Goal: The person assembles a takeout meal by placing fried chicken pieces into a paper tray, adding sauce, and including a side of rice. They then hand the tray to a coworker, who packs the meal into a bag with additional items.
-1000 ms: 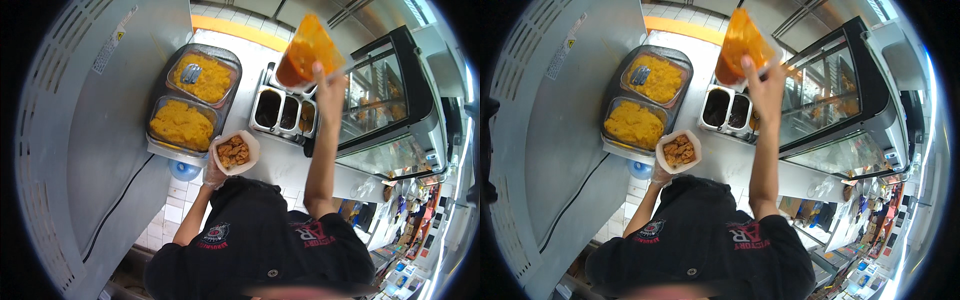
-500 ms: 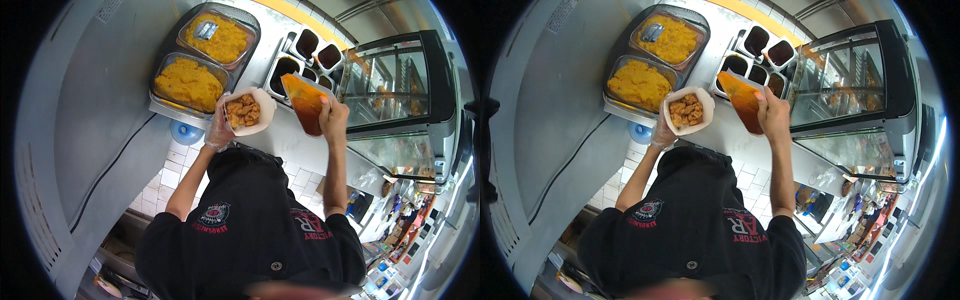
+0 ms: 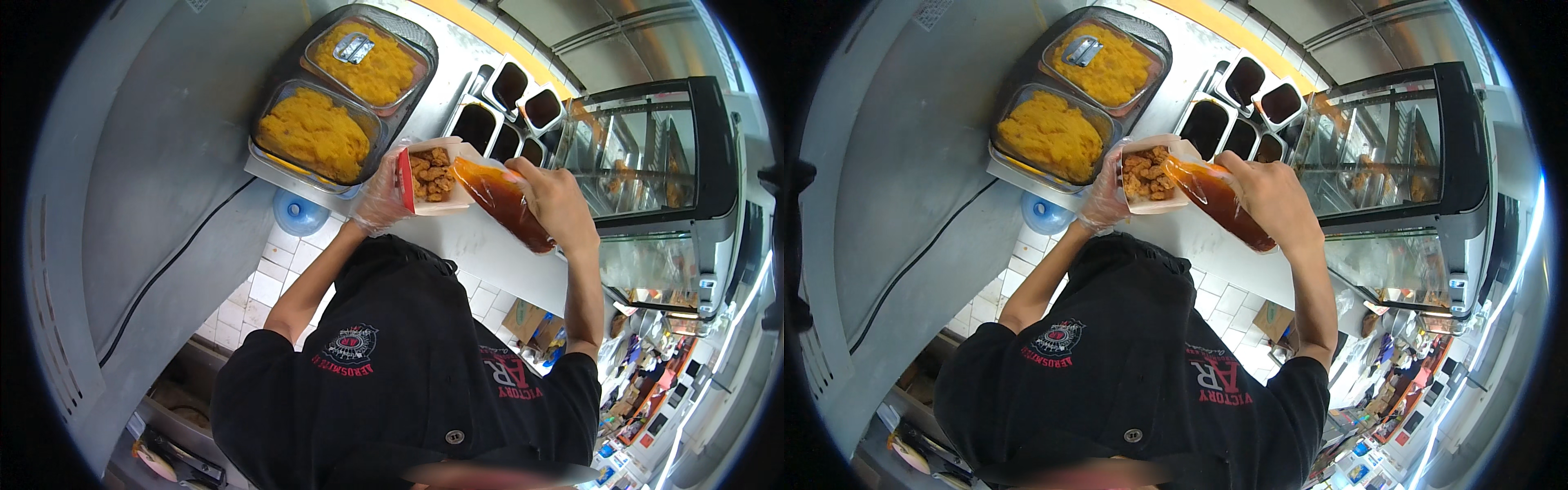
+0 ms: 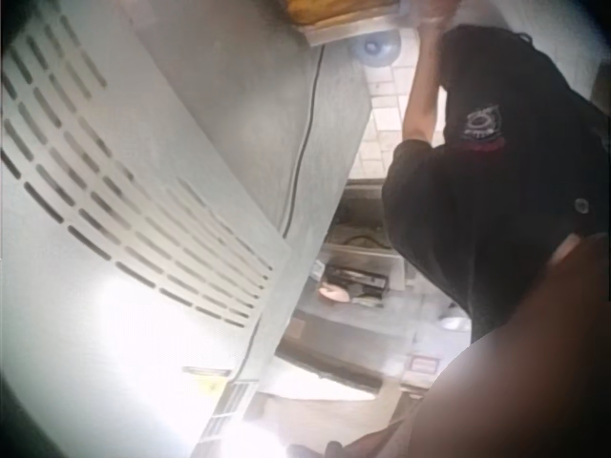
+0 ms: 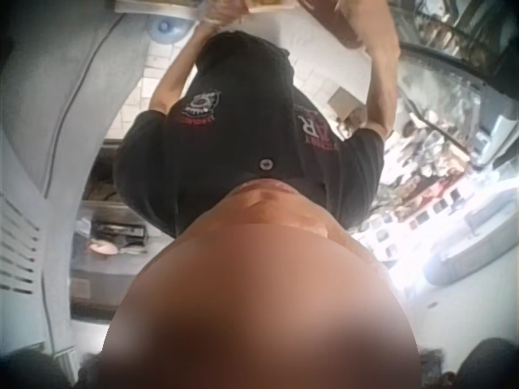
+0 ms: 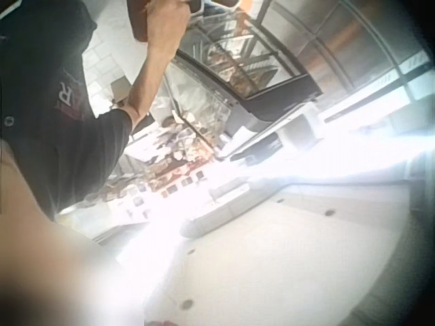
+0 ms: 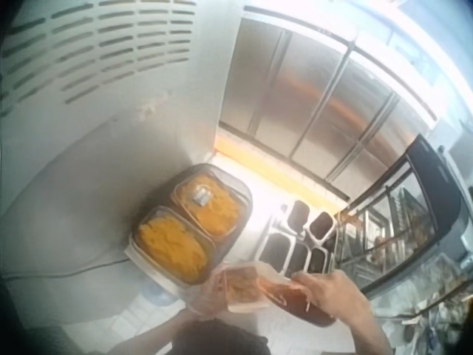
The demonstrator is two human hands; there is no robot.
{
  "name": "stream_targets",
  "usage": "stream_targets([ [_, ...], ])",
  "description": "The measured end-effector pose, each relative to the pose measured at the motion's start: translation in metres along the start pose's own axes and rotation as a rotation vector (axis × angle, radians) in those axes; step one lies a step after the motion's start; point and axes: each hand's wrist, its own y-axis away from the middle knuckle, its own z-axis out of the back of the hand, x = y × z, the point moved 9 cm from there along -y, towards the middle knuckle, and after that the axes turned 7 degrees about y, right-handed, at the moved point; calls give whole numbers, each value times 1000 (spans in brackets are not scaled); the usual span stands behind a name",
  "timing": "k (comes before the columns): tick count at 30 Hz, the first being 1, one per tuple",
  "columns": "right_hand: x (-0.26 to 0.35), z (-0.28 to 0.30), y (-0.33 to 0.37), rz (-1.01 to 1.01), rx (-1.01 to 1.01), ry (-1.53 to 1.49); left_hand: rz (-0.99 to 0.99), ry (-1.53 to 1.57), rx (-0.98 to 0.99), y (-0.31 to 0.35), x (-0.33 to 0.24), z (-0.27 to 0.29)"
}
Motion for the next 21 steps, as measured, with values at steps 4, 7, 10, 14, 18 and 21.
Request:
stream_targets([
  [4, 3, -4, -2, 4, 23, -2, -64, -35, -32, -6, -6, 2],
  [7, 4, -4, -3, 7, 13, 7, -44, 12, -35, -9, 0, 2],
  [10, 4, -4, -3, 6, 7, 7, -14, 70, -19, -13, 8, 1],
  [14, 2, -4, -2, 1, -12, 6, -46, -25, -34, -15, 5, 5],
  [18, 2, -5, 1, 22, -13, 60, -64, -80, -65, -14, -3, 8],
  [21, 2, -6, 1, 33, -20, 68, -58, -44, -63, -15, -4, 7],
])
